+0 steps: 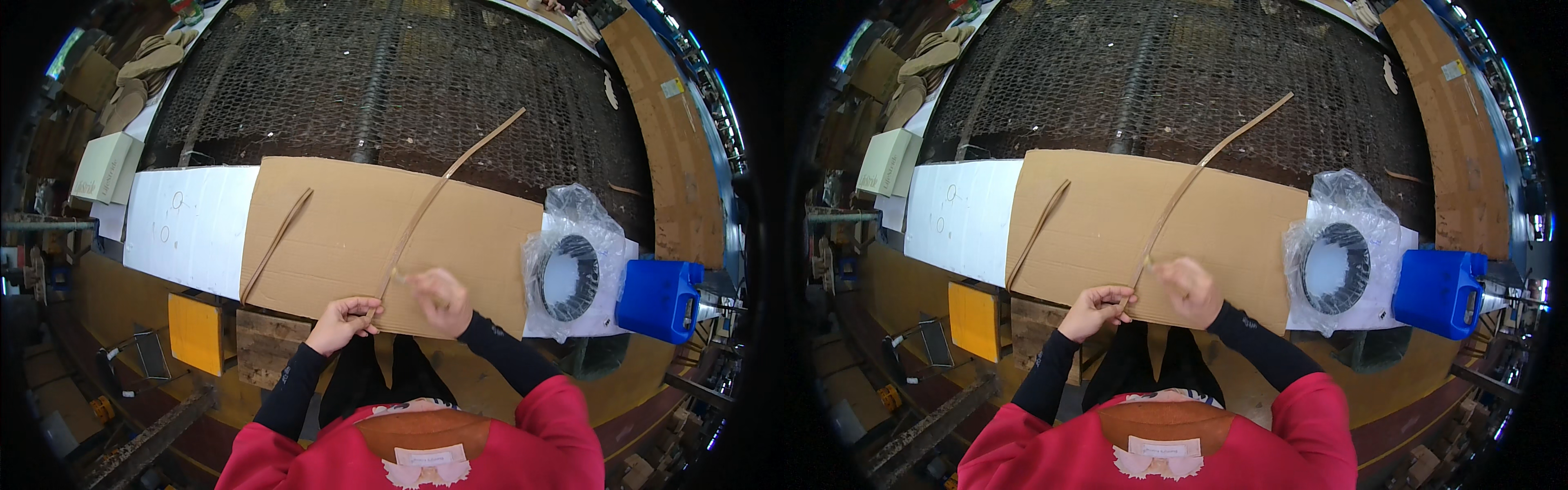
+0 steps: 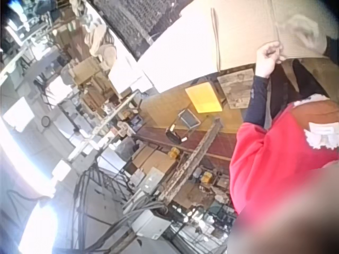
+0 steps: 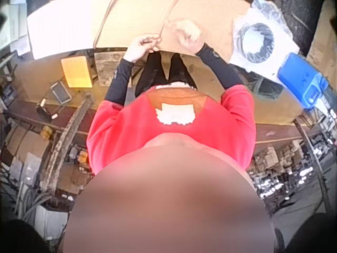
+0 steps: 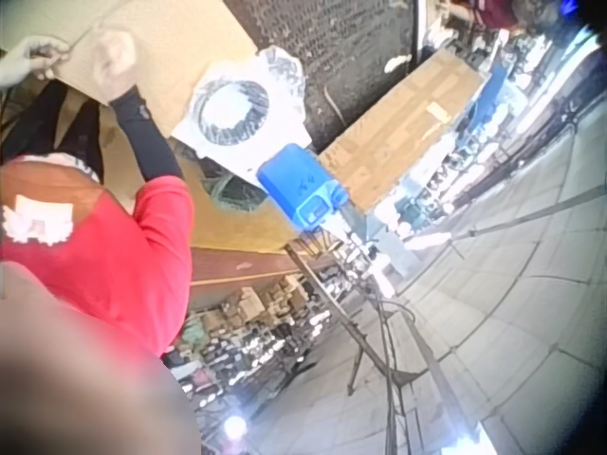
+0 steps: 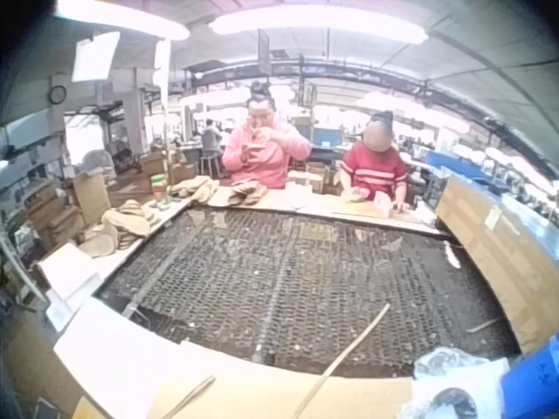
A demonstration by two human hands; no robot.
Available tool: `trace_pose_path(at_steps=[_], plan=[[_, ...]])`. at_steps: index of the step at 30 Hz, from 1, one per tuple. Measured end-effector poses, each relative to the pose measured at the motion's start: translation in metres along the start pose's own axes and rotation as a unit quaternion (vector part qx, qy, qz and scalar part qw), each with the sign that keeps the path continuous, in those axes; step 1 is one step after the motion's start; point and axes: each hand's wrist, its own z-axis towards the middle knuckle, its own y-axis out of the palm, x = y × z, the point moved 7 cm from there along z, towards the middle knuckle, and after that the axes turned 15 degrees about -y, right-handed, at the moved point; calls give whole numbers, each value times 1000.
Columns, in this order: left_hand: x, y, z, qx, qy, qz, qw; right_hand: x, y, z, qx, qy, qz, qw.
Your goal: The person repeatedly dips a brush into a container of white liquid and applies it along the length of thin flexible strips laid on a cardboard sheet. The person handles several strips one at a time, coating each with the liquid and placing them on the work surface.
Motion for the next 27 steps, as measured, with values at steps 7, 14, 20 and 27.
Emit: trace_pose_path(at_steps=[7,14,20,27], plan=[[0,-1,-2,-5,8,-3,1000,2,-7,10,35,-1,-27,999],[2,-7,-5,11,3,-59,998,-21,-1,-3,-20,75,74,994],[39,11,8,2,81,-99,992,-13,-99,-15,255,127,22,958],[30,71,29,12,61,-89,994,-48,-220,-71,390,168,-139,894]])
